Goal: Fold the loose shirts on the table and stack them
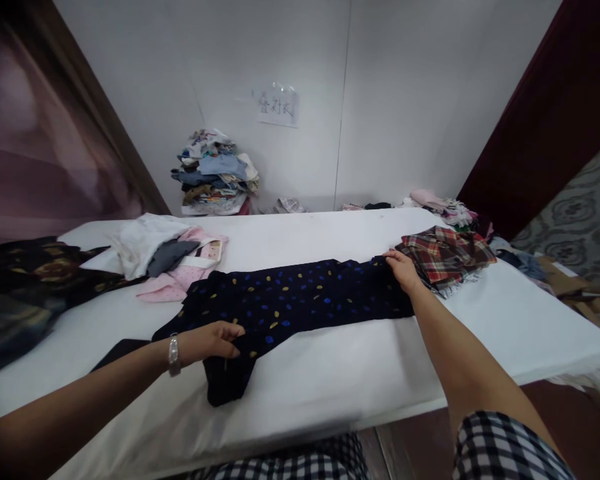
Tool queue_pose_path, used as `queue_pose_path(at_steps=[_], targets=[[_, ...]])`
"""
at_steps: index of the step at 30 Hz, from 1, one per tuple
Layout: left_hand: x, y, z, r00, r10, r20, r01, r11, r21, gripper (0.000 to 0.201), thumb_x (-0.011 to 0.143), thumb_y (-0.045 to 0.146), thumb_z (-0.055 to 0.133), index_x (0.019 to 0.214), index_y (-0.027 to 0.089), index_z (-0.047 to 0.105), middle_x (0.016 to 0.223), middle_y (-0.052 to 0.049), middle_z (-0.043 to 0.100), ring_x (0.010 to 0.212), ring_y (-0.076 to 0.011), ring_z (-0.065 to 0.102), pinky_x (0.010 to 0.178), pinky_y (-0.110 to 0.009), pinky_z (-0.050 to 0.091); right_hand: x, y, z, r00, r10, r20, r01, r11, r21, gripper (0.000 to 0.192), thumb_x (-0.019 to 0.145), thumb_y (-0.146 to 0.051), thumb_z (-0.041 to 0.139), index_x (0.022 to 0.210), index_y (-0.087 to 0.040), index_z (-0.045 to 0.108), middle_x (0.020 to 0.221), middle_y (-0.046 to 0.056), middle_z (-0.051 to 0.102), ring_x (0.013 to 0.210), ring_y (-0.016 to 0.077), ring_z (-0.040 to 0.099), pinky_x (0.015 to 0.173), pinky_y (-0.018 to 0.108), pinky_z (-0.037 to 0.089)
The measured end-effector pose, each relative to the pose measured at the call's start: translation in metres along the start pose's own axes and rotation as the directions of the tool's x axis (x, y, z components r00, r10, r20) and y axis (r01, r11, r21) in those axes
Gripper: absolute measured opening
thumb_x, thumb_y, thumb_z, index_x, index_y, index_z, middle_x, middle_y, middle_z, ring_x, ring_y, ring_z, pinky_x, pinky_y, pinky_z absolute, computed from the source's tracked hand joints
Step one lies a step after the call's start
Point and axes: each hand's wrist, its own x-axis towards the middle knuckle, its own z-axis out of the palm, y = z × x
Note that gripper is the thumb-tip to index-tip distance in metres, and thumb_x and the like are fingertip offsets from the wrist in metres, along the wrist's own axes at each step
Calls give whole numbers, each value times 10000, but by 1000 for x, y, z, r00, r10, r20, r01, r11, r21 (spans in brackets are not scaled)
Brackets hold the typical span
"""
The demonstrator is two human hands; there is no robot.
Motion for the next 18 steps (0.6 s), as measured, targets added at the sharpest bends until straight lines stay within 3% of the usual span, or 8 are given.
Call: queue_pose_path(at_steps=[1, 3, 5, 7, 10, 14, 16, 18], targets=[[-1, -2, -2, 999, -11, -48, 15, 996, 85, 142, 613, 310, 592, 667, 178, 585, 597, 28, 565, 569, -119, 511, 575, -240, 413, 0, 0, 0, 1000, 0, 7, 0, 1000, -3, 271, 685, -383, 571, 853, -200, 680, 842, 31, 693, 849, 212, 626, 814, 351, 476], [-7, -1, -4, 980, 5, -197, 53, 956, 287, 295, 675, 285, 502, 903, 196, 666, 619, 24, 597, 550, -132, 517, 552, -246, 406, -2, -1, 1, 1000, 10, 25, -10, 1000, -9, 269, 684, -379, 571, 850, -196, 678, 846, 32, 691, 851, 211, 627, 816, 352, 477], [-14, 6, -3, 943, 82, -323, 93, 865, 492, 522, 722, 269, 447, 1229, 245, 570, 719, 16, 657, 546, -146, 540, 550, -258, 415, -3, -2, 1, 999, 27, 31, -27, 1000, 2, 263, 678, -372, 576, 843, -197, 680, 859, 33, 691, 868, 215, 626, 827, 356, 474], [-22, 14, 1, 913, 222, -344, 71, 742, 667, 642, 754, 289, 455, 1393, 290, 399, 961, -12, 692, 641, -165, 605, 623, -273, 456, -4, -2, 1, 999, 43, 22, -44, 999, 26, 252, 668, -369, 586, 831, -202, 681, 873, 33, 692, 884, 220, 623, 841, 362, 470], [-27, 18, 10, 868, 398, -296, 41, 537, 843, 704, 765, 345, 513, 1436, 344, 301, 1355, -40, 517, 829, -196, 651, 720, -295, 492, -5, -1, -1, 997, 74, 17, -75, 996, 55, 251, 655, -366, 595, 830, -207, 682, 837, 28, 689, 853, 219, 626, 820, 361, 476], [-17, 6, 9, 846, 472, -248, 89, 334, 938, 693, 765, 218, 501, 1413, 391, 327, 1535, -20, 252, 954, -224, 634, 641, -286, 507, -6, 1, -1, 995, 96, 4, -96, 992, 82, 248, 646, -356, 612, 828, -208, 693, 775, 22, 685, 776, 207, 628, 747, 339, 493], [-10, -2, 4, 838, 501, -216, 84, 273, 958, 654, 755, 108, 454, 1359, 355, 433, 1539, -21, 240, 1039, -238, 594, 659, -298, 514, -7, 3, -1, 995, 96, -18, -93, 991, 98, 235, 637, -345, 627, 812, -207, 701, 765, 21, 687, 746, 196, 628, 716, 322, 497], [-5, -7, -1, 823, 534, -194, 68, 246, 967, 549, 752, 61, 437, 1237, 282, 570, 1498, -47, 331, 1117, -248, 544, 764, -342, 514, -9, 5, -1, 995, 87, -40, -83, 992, 99, 232, 623, -334, 645, 801, -199, 711, 745, 21, 686, 704, 185, 627, 677, 304, 500]])
